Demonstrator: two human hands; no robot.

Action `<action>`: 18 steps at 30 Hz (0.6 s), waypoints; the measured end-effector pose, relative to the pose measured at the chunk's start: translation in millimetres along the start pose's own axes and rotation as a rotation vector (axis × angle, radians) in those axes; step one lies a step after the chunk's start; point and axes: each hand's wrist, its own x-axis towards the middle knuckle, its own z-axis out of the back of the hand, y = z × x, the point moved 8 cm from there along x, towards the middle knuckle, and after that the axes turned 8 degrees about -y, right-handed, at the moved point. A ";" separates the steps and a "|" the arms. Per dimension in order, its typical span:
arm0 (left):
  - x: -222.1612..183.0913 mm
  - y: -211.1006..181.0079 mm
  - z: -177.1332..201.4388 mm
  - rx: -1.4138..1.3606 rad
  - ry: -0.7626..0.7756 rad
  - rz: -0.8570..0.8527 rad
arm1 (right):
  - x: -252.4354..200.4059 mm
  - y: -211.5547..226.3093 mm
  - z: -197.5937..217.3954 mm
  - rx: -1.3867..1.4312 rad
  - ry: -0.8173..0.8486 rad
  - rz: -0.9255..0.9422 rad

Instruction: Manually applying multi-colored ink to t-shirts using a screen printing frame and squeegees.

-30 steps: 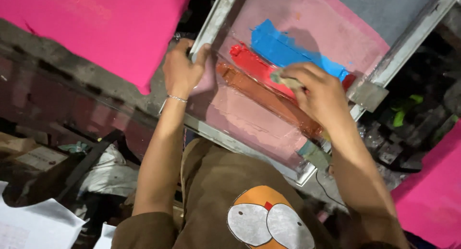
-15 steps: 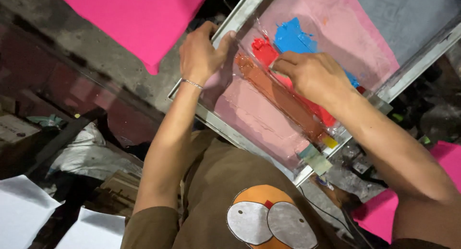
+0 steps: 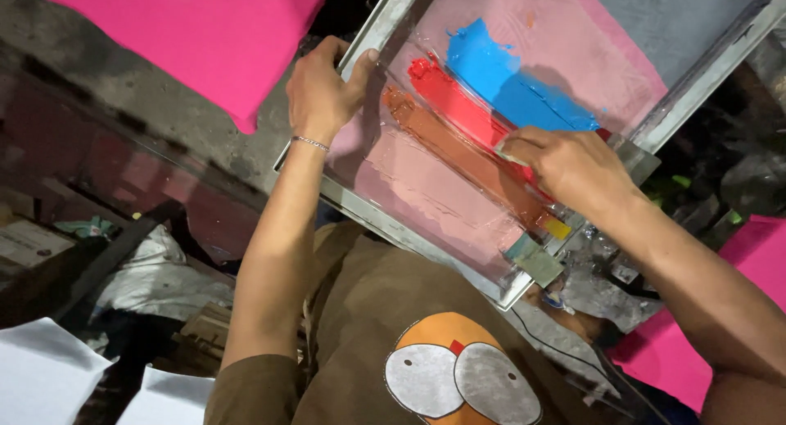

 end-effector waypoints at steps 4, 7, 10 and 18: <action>-1.7 -4.7 4.5 0.006 0.056 0.066 | -21.8 -7.7 -4.1 0.024 -0.040 -0.052; -3.7 -12.5 8.9 0.042 0.101 0.122 | -36.0 -14.2 -9.7 0.079 -0.065 -0.118; 1.4 -2.9 2.3 0.023 0.006 0.021 | -47.6 -25.8 -7.6 0.132 -0.163 -0.195; 2.2 -6.2 0.3 -0.022 0.022 -0.023 | -123.3 -46.1 -20.1 0.449 -0.664 -0.651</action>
